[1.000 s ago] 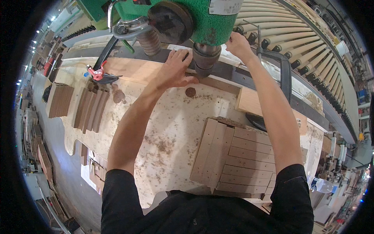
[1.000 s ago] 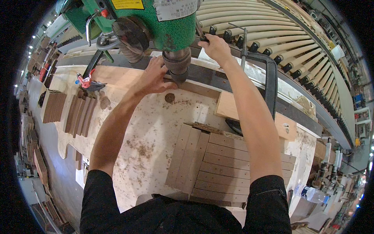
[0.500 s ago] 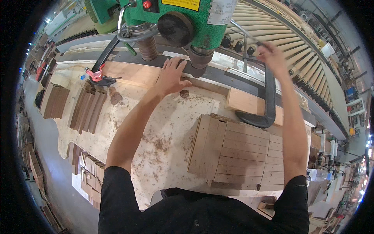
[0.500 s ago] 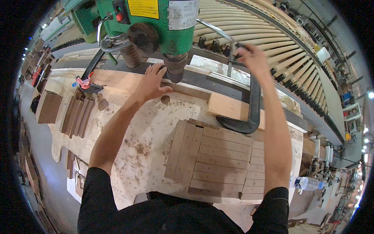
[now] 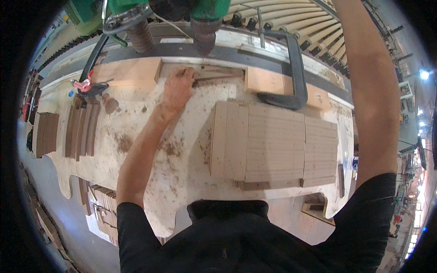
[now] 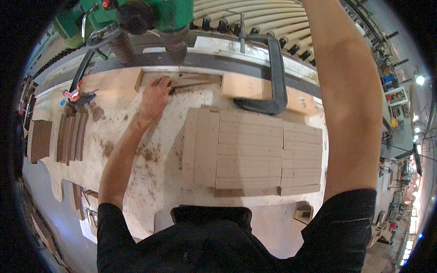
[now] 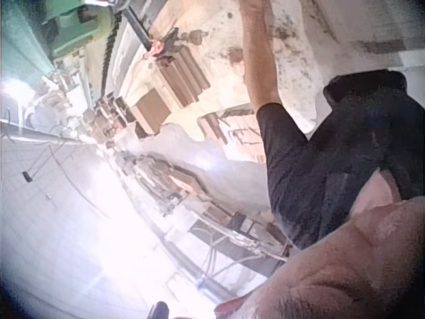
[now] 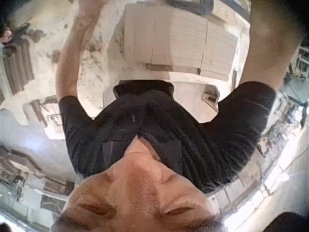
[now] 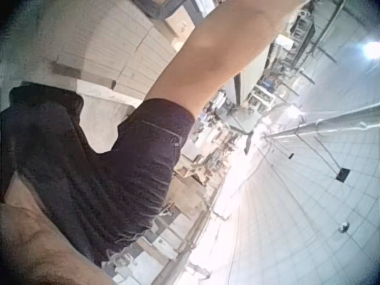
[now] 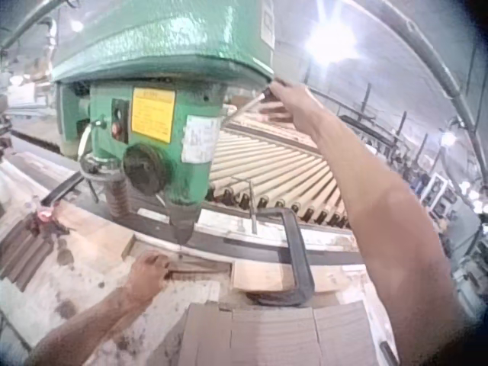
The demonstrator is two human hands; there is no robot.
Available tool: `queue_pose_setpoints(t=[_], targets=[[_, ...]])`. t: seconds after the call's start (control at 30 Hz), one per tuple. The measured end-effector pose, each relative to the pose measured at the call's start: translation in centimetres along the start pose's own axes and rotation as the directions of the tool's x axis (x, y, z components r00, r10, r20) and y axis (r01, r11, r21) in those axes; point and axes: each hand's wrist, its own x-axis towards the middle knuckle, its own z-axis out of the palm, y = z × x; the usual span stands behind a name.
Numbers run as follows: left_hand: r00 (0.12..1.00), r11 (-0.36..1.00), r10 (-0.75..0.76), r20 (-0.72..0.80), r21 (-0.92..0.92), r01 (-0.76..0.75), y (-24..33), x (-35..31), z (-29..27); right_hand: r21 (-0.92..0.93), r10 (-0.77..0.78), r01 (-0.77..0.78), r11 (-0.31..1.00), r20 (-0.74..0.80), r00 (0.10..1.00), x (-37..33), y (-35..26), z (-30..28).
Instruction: The person drills holes into wooden blocks one by one using a drill press and stacks the wooden blocks onto a pallet by hand.
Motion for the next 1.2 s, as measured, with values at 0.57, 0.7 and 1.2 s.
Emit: queue_pose_setpoints(t=[0.57,0.7,1.2], targets=[[0.875,0.502,-0.422,0.239,-0.741,0.445,17.9,-17.4,-17.4,-0.070,-0.309,0.374,0.925,0.435,0.846,-30.3,1.2,-8.4],[0.857,0.453,-0.368,0.361,-0.735,0.504,22.9,-19.8,-16.5,-0.011,-0.104,0.139,0.990,0.609,0.787,-42.7,3.7,-7.5],[0.945,0.820,-0.326,-0.008,-0.500,0.279,25.8,-20.5,-10.3,-0.482,-0.276,0.362,0.798,0.242,0.930,-53.5,7.8,-4.8]])
